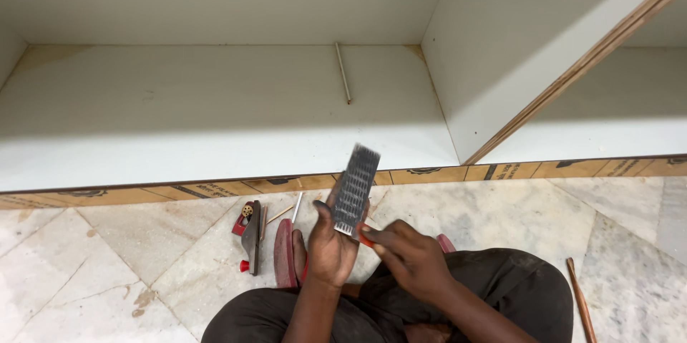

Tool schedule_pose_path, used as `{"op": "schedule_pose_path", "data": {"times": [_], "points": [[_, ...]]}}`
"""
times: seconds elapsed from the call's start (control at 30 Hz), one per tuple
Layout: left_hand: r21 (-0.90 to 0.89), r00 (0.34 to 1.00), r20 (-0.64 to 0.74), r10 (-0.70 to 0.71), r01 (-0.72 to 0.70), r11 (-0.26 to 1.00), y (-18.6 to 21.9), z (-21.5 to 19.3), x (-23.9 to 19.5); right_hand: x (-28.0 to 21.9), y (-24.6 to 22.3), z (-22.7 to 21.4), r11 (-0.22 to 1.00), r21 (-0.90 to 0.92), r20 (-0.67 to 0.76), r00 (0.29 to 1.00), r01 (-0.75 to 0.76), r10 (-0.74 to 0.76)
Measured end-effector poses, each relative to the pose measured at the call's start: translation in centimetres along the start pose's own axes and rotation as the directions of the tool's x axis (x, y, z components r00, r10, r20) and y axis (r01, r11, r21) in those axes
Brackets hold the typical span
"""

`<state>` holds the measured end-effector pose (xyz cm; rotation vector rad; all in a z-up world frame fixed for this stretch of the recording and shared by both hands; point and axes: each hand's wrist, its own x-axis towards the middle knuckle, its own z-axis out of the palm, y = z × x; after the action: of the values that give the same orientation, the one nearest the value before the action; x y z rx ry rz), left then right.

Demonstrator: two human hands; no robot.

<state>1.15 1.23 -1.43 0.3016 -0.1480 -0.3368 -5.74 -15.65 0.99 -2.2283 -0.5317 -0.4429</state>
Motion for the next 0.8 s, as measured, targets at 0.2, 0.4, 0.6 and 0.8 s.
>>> {"op": "schedule_pose_path", "data": {"times": [0.2, 0.4, 0.6, 0.8], "points": [[0.083, 0.987, 0.009, 0.163, -0.163, 0.983, 2.5, 0.6, 0.3, -2.0, -1.7, -3.6, -0.003, 0.968, 0.228, 0.879, -0.249, 0.418], [0.090, 0.987, -0.041, 0.155, -0.151, 0.984, 2.9, 2.1, -0.1, -3.3, -3.5, -3.1, -0.357, 0.925, 0.278, 0.873, -0.132, 0.400], [0.086, 0.994, 0.006, 0.111, -0.111, 0.990, 2.9, 3.0, 0.0, -3.4, -3.9, -3.4, -0.335, 0.932, 0.287, 0.846, -0.138, 0.450], [0.113, 0.996, 0.002, 0.093, -0.092, 0.989, 2.7, 3.0, -0.2, -3.1, -4.4, -3.3, -0.377, 0.915, 0.316, 0.836, -0.143, 0.449]]}}
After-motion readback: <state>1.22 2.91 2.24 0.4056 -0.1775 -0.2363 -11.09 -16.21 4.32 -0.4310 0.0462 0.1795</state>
